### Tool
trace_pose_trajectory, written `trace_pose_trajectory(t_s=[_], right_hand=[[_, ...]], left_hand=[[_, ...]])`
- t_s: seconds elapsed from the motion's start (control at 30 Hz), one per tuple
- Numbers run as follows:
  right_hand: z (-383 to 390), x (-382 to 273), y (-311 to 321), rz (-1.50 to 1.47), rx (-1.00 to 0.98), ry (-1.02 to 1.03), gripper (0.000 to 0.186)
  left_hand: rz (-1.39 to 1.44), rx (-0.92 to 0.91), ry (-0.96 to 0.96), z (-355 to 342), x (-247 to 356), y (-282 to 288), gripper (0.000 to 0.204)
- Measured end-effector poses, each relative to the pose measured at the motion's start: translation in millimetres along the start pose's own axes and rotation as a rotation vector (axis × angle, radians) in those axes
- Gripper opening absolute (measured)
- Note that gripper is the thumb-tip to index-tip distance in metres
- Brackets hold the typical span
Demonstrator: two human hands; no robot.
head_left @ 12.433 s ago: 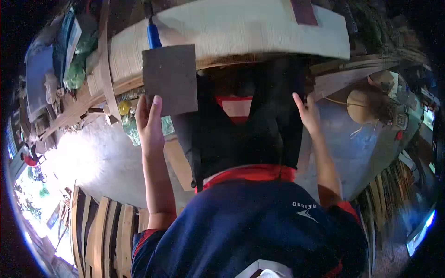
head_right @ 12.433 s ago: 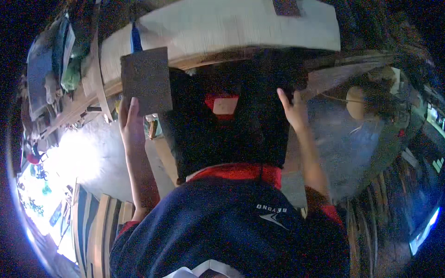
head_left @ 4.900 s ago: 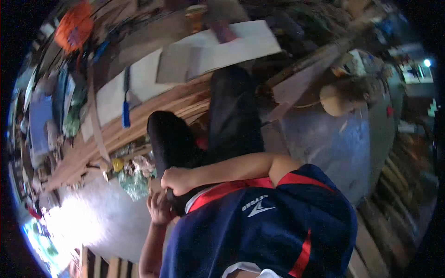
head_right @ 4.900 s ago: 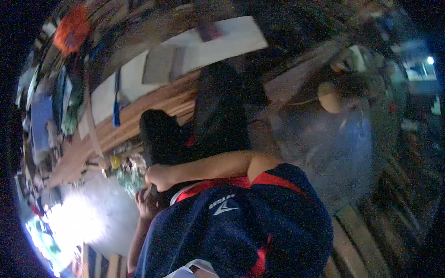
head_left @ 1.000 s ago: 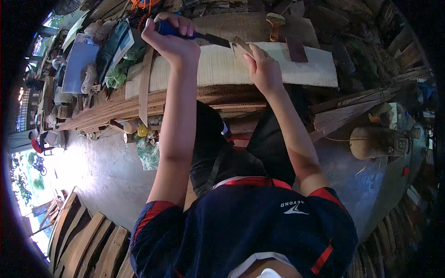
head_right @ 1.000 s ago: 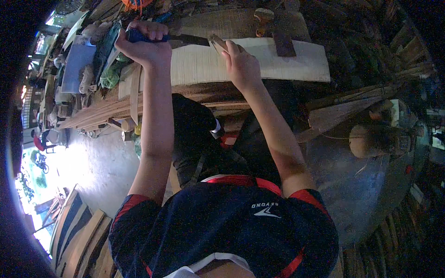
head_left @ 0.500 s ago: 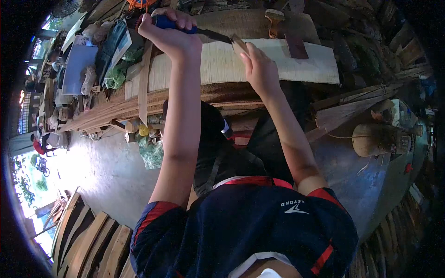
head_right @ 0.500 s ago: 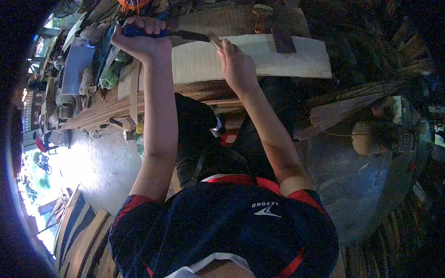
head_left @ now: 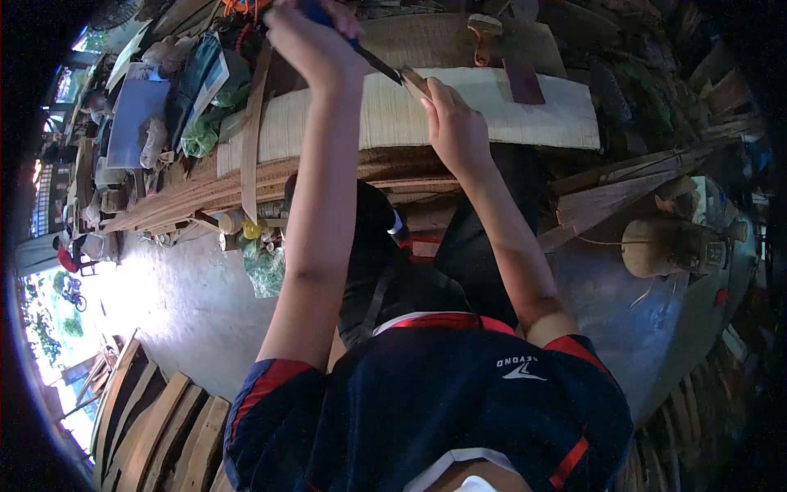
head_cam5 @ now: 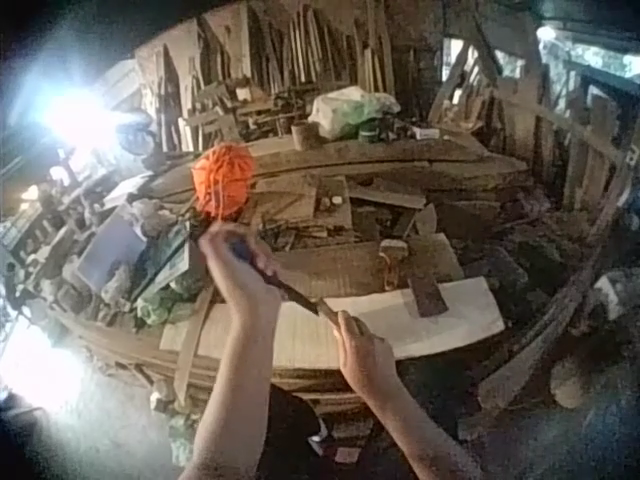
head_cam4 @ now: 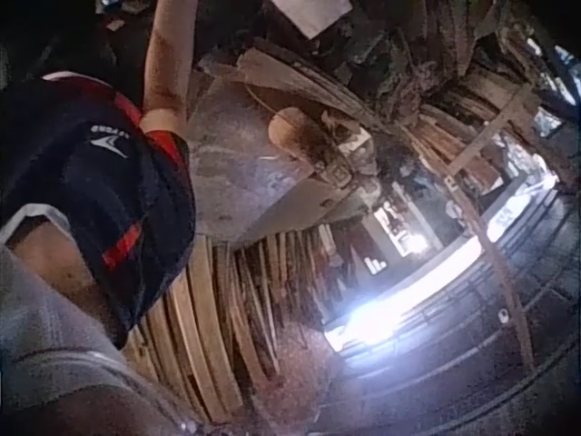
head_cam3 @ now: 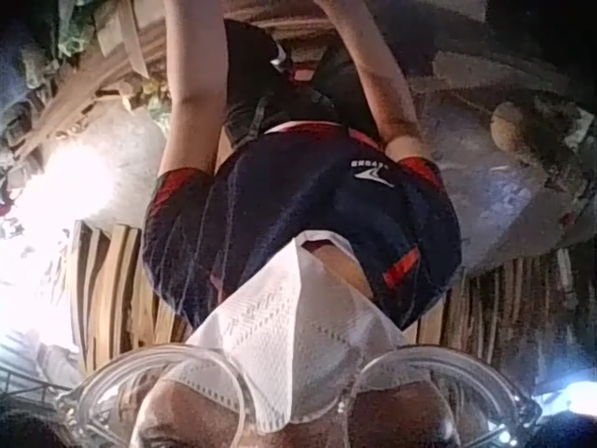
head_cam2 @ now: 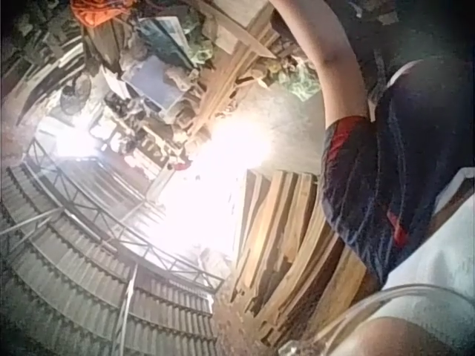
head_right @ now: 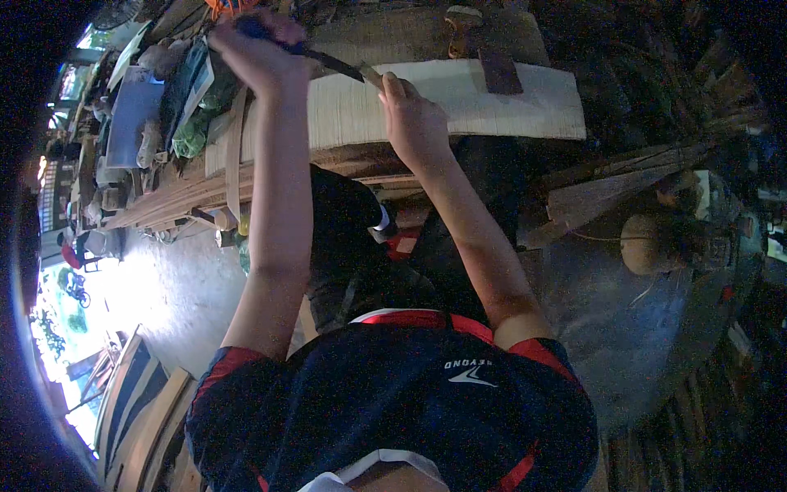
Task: Chisel and shape a small wooden block at a workbench.
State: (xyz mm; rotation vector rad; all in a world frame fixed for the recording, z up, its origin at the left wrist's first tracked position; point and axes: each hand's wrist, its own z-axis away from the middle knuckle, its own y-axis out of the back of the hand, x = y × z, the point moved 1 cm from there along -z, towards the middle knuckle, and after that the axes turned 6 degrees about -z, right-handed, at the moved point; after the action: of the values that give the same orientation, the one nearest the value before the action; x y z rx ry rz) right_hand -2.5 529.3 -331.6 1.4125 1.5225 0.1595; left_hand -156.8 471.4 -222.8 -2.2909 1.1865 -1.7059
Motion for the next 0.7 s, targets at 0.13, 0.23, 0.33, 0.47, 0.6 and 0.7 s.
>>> trace_pose_trajectory(t_s=[0.13, 0.23, 0.33, 0.47, 0.6, 0.7], right_hand=[[0.0, 0.5, -2.9, 0.006, 0.049, 0.025, 0.026], [-1.7, 3.2, -1.1, -0.008, 0.062, 0.003, 0.025], [-2.9, 8.8, -0.6, -0.012, 0.085, -0.006, 0.025], [-2.4, 5.7, -4.5, 0.017, 0.079, -0.028, 0.027], [1.7, -2.4, -4.8, 0.03, -0.057, -0.052, 0.028], [8.7, -16.8, -11.5, 0.071, -0.126, -0.094, 0.044]], left_hand=[[0.097, 0.03, 0.023, 8.5, -19.2, 8.6, 0.043], [0.048, 0.056, -0.017, 5.3, -6.4, 16.7, 0.045], [-0.092, 0.047, -0.026, 14.7, -12.6, 23.8, 0.046], [-0.42, -0.061, -0.297, 32.2, -29.7, 33.7, 0.018], [-0.993, -0.104, -0.422, 45.0, -39.4, 43.4, 0.032], [-0.909, -0.129, -0.259, 49.4, -41.0, 40.4, 0.027]])
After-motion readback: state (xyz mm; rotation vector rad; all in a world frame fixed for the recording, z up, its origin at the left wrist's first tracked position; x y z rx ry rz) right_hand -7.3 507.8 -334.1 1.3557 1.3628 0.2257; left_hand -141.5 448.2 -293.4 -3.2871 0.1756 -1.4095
